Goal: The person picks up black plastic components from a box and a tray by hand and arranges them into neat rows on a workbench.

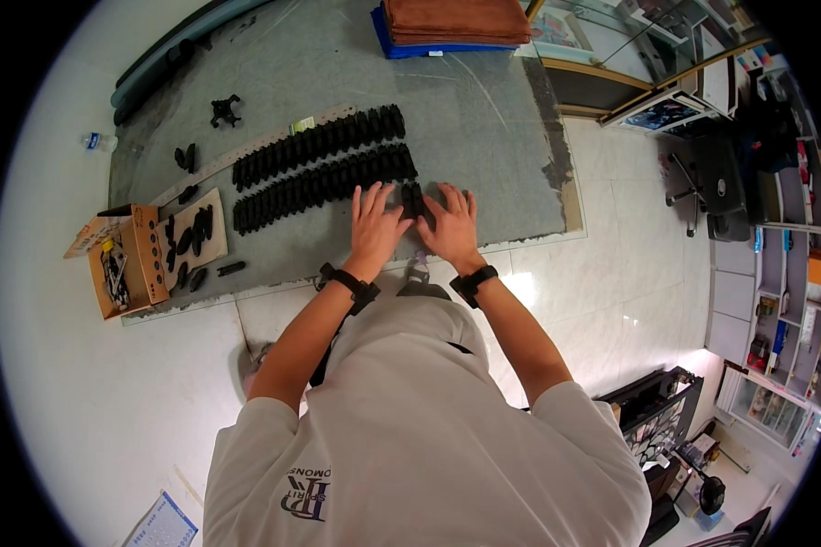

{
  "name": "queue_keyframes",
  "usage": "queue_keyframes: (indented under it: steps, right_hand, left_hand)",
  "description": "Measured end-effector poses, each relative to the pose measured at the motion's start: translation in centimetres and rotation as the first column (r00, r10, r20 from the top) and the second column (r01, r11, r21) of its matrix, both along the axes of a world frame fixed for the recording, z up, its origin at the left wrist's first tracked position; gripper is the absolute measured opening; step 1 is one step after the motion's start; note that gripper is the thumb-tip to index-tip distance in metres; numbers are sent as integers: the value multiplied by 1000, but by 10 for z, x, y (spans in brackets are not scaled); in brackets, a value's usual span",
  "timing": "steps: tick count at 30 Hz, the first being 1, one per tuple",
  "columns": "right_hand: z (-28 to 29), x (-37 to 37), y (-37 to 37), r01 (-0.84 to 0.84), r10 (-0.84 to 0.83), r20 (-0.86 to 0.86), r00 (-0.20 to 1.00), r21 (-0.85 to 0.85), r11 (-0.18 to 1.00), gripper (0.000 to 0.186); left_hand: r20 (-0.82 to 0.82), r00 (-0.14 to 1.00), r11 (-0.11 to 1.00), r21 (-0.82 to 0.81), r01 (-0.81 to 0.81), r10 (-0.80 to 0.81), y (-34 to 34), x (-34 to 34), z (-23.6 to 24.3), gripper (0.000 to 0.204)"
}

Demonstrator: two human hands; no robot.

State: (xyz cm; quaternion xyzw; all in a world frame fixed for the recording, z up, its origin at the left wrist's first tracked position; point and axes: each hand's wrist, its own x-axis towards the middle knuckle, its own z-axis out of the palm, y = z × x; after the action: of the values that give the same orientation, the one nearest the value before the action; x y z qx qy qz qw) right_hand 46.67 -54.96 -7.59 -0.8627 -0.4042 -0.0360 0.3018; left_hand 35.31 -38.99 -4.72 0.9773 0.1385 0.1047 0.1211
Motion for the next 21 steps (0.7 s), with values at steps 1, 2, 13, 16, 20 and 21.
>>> queue_keyframes:
  steps: [1, 2, 13, 16, 20, 21]
  right_hand:
    - [0, 0, 0, -1, 1, -1, 1000, 0, 1000, 45]
    - [0, -1, -1, 3, -3, 0, 1000, -1, 1000, 45]
    - [18, -23, 8, 23, -23, 1, 1000, 22, 999, 54]
    - [30, -39, 23, -67, 66, 37, 997, 35, 997, 54]
    - [41, -62, 53, -125, 124, 80, 989, 7, 992, 54]
    - [44, -69, 62, -130, 130, 78, 988, -8, 991, 55]
  left_hand:
    - [1, 1000, 1000, 1, 0, 0, 0, 0, 0, 35]
    - [1, 1000, 1000, 1, 0, 0, 0, 0, -1, 36]
    - [10, 1000, 999, -50, 18, -18, 16, -26, 13, 42]
    - [3, 997, 997, 18, 75, -75, 34, -48, 16, 48]
    - [-30, 993, 989, 86, 118, -116, 62, -78, 28, 61]
    - [-25, 994, 990, 86, 108, -106, 71, -87, 30, 61]
